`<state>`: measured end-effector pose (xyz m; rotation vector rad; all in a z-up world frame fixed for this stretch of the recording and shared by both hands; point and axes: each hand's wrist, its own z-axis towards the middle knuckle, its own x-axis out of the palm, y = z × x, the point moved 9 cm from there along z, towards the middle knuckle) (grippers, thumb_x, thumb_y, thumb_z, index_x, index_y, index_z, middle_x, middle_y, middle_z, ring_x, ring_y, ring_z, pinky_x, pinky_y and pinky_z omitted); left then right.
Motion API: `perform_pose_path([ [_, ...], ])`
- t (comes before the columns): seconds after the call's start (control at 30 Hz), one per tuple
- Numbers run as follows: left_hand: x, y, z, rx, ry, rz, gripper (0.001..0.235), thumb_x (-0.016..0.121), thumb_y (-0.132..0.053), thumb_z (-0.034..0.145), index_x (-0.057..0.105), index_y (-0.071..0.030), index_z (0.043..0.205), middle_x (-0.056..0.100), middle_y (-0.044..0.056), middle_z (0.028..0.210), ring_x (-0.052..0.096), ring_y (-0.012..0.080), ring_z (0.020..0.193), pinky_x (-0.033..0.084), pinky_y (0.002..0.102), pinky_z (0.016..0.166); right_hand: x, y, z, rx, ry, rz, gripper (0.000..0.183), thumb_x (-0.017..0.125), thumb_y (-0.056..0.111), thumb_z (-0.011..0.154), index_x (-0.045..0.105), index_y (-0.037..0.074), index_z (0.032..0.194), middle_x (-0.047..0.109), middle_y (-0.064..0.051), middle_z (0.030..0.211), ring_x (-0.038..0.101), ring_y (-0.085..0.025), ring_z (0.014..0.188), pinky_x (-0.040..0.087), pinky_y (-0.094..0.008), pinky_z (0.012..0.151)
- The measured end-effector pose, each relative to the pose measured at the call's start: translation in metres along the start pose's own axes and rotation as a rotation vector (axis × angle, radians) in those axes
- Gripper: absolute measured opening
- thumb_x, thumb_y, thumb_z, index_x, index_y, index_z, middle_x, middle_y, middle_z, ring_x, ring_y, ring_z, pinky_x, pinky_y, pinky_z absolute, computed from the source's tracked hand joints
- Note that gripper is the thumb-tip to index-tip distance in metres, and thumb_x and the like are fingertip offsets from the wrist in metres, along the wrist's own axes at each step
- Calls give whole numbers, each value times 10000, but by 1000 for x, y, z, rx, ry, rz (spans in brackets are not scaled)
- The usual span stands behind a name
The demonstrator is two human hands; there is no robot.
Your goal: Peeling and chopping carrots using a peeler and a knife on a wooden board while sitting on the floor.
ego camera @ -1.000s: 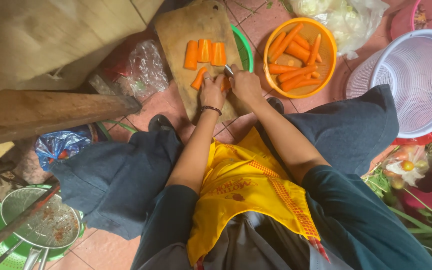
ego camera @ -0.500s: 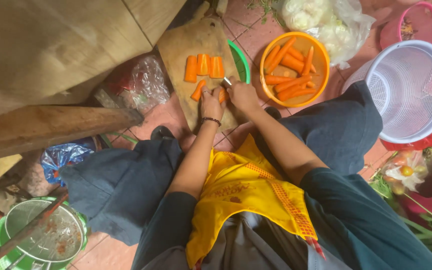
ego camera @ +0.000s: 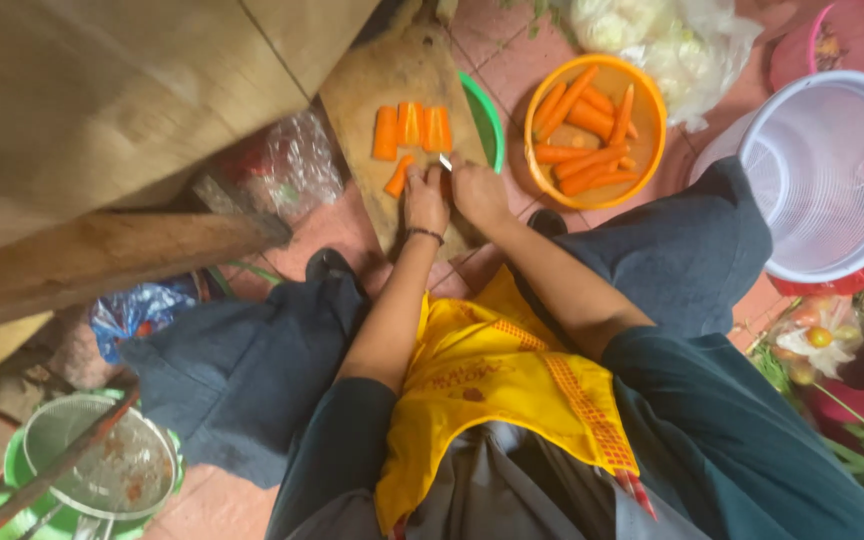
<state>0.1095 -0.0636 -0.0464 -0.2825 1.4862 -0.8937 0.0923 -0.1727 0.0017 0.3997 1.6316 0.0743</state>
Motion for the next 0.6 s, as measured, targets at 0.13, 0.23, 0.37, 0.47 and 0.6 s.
perform_pose_path([
  [0.13,-12,-5,-1,-5,1,-28,565,780,1,687,632,-104,1222,494,289,1208,556,486,1060,505,529,872,-22,7,0,-78,-63,93,258,606,153,931,581,29,1156,711,-248,867,697,-447,754,539,-560,643],
  [0.23,-10,-3,-3,-40,31,-118,509,803,-37,759,598,-94,1221,520,234,1210,590,429,1076,526,493,897,-28,-1,1,44,56,142,244,640,241,957,587,68,1120,712,-238,841,692,-459,788,534,-577,688],
  [0.37,-1,6,-1,-47,33,-94,477,781,-33,762,591,-62,1199,528,237,1177,599,437,1028,526,495,853,-38,15,1,24,66,110,297,652,226,926,574,51,1153,702,-250,832,690,-464,788,531,-581,668],
  [0.47,18,24,-1,-33,12,-43,394,752,-15,848,593,-65,1205,544,219,1200,605,438,1045,527,497,873,-20,19,0,-13,37,97,267,635,188,924,583,42,1142,710,-243,850,697,-454,771,537,-570,659],
  [0.6,13,19,-4,-35,38,-31,465,709,65,787,594,-52,1222,537,252,1276,600,455,1062,535,492,887,7,5,1,-50,-38,12,151,585,95,982,578,39,1123,718,-230,932,710,-433,812,564,-533,722],
])
